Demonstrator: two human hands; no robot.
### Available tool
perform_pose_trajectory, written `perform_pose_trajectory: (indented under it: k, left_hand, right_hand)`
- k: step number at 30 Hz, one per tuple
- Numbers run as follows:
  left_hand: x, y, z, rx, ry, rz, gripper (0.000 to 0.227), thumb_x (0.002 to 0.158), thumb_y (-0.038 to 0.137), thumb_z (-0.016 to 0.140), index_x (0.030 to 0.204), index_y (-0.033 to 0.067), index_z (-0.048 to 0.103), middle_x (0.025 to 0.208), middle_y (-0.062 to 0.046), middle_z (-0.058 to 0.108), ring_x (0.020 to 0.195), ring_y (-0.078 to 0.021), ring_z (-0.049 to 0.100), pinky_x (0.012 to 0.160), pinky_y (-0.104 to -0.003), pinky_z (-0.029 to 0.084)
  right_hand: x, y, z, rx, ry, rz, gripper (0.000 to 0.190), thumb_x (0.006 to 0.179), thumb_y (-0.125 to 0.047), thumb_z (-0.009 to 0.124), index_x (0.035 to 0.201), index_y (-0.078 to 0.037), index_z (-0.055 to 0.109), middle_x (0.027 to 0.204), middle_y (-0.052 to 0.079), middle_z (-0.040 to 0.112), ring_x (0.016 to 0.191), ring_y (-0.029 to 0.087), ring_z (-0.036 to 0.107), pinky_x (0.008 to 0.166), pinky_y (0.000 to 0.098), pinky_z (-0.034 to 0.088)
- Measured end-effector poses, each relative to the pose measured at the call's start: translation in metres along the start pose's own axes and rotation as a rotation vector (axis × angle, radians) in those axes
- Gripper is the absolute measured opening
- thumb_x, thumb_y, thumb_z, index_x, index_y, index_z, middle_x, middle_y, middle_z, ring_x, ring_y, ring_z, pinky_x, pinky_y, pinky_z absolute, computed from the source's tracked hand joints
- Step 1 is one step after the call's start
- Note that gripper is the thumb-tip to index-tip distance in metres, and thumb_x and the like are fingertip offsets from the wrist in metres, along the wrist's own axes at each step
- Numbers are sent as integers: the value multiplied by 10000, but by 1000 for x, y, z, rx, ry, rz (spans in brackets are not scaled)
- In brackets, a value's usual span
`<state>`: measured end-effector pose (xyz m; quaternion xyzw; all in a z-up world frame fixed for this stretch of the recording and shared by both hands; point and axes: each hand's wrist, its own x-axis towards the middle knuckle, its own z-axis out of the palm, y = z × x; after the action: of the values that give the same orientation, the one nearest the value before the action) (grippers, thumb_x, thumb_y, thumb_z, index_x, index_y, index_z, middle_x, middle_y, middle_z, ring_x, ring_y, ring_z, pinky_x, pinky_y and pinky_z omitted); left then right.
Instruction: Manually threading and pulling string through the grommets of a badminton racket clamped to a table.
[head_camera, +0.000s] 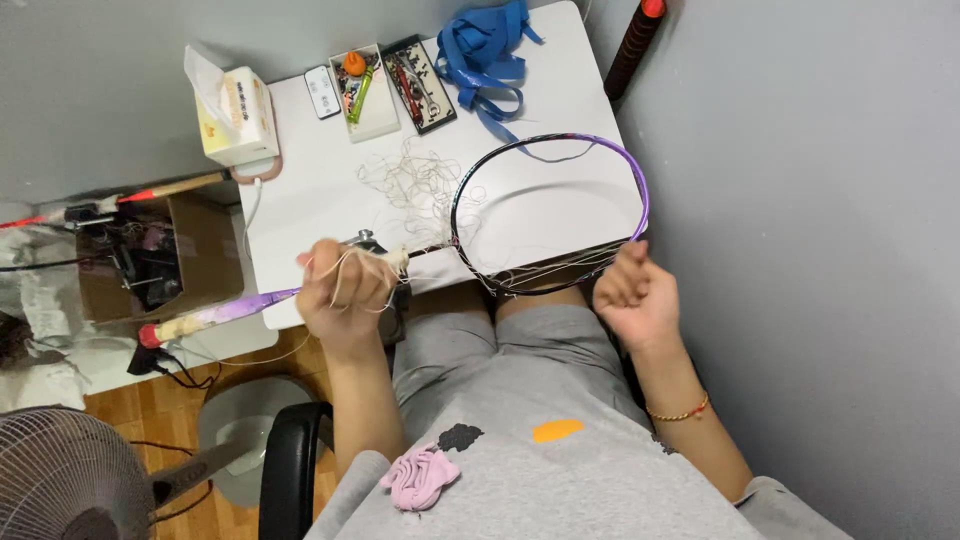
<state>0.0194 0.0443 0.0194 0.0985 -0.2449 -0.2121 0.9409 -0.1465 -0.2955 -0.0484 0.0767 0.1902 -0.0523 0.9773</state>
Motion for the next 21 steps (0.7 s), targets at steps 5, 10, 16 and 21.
perform_pose_trajectory:
  k: [5,10,16,21]
  left_hand:
    - [11,-31,13,862,277,-482,251,1029,193,503,1004,59,714,568,80,389,495,-67,339,476,-232,293]
    - [13,-108,54,1074,-350,-996,304,1019,278,576,1152,48,724,1114,-79,721,1042,-166,657,926,-324,531]
    - [-38,-114,-31,542,-138,-839,152,1057,199,588,1111,69,645,1007,-32,624,949,-150,616,843,-297,535]
    - [-27,-32,-35,259,-86,-453,252,1131,107,595,881,91,624,730,32,529,673,-55,507,600,-215,422]
  right_hand:
    - [-31,63,-15,-1330,-136,185,261,738,94,451,857,-50,634,733,12,598,623,111,527,539,271,444]
    - [-53,136,63,-1782,-900,675,135,990,-65,560,990,-12,683,871,74,697,807,149,665,776,325,550]
    - [-47,118,63,-1755,-761,522,197,1079,-134,535,1082,-44,711,1007,49,708,934,161,670,877,341,548]
    - [-24,46,80,-863,-149,4,392,1040,-275,496,1324,-34,619,567,-37,513,406,42,389,329,185,361]
